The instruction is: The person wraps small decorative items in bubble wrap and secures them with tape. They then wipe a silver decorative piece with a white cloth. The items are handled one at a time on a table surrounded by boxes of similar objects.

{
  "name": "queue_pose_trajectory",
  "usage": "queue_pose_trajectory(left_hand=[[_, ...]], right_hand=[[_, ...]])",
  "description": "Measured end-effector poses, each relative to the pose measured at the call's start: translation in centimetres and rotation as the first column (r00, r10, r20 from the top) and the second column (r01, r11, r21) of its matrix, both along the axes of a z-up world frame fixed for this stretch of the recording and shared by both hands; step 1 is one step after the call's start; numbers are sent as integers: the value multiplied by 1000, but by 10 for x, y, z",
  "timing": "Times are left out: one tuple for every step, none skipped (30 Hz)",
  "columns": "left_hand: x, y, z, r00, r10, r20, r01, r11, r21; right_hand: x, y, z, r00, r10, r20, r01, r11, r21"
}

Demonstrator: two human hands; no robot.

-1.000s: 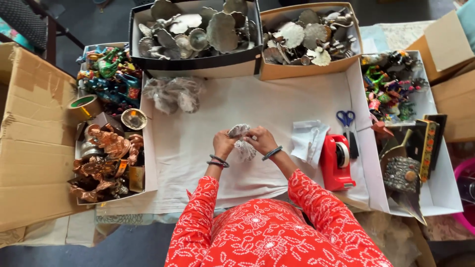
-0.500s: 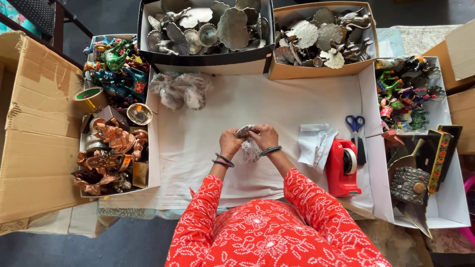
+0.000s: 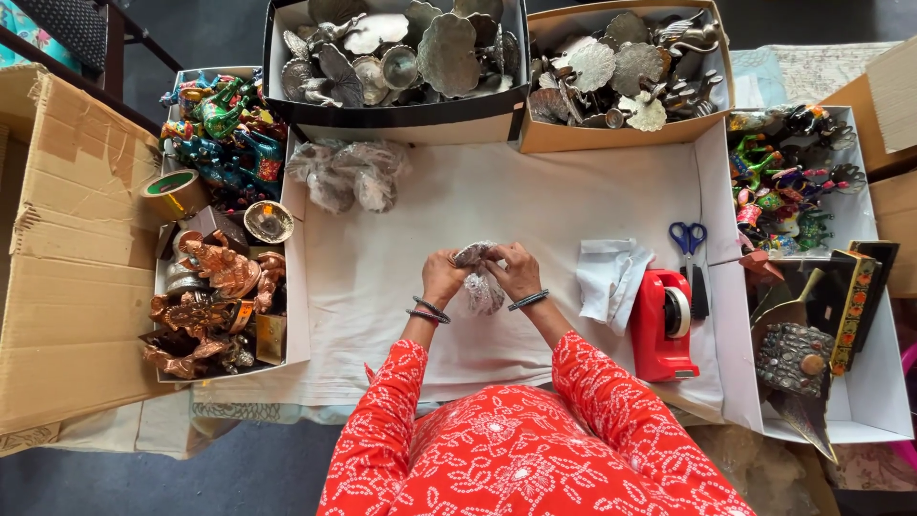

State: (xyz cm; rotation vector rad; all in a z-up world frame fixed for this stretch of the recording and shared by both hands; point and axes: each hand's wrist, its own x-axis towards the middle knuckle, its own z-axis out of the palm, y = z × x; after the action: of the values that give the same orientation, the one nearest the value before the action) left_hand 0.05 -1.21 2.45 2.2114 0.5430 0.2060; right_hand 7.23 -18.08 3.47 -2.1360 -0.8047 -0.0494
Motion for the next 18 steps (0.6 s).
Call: queue_pose_trajectory(left_hand=[[0,0,0,1000,0,-1,0,1000,0],[0,0,0,1000,-4,-19,4,1000,4],[0,0,0,999,-7,-37,7,1000,8],[1,0,0,999,-6,-37,6,1000,8],[1,-1,0,1000,-6,-29,6,1000,-5],[1,-1,0,1000,-6,-22,6,1000,-18],[1,-2,0,1000,-5,-23,5,1000,-18],[1,-3,0,1000,-7,-22,7,1000,6],[2,-4,0,1000,-9,-22,10,999,31],[2,-4,0,1000,-8,-22,9,1000,30],[2,-5,0,999,-17,-33,18,999,35],[2,-5,1,999,-26,-43,28,999,40],[2,-5,2,999,-25,-43,27,999,40],[2,-6,3,999,-22,-40,24,999,46],[3,-7,3,999,-18,-37,20,998,51],[2,-8,6,999,-17,-37,18,999,50],[2,-9,9,999,-16,-44,17,999,35],[1,-10,11,999,-16,-51,17,1000,21]], right_hand=[[0,0,1,1000,0,-1,0,1000,0],[0,-1,2,999,12,30,-12,1000,7],[0,-1,3,998,24,60,-25,1000,13],[-1,-1,6,998,25,60,-26,1000,13],[-1,-1,8,997,20,80,-20,1000,-2],[-2,-1,11,995,16,101,-14,1000,-16],[-3,0,15,995,17,100,-15,1000,-16],[-3,-1,18,990,34,137,-30,999,-35],[-3,-1,22,984,52,172,-43,998,-54],[-3,-1,28,984,53,172,-44,997,-55],[-2,-1,34,963,88,254,-72,995,-71],[-2,-1,40,935,122,334,-98,991,-88],[0,-2,44,934,123,334,-99,991,-88],[2,-3,48,914,151,376,-116,987,-114],[3,-4,51,892,179,415,-132,981,-140],[5,-5,53,892,181,415,-134,981,-141],[7,-6,55,883,190,429,-136,979,-155],[9,-7,57,874,199,443,-136,976,-169]])
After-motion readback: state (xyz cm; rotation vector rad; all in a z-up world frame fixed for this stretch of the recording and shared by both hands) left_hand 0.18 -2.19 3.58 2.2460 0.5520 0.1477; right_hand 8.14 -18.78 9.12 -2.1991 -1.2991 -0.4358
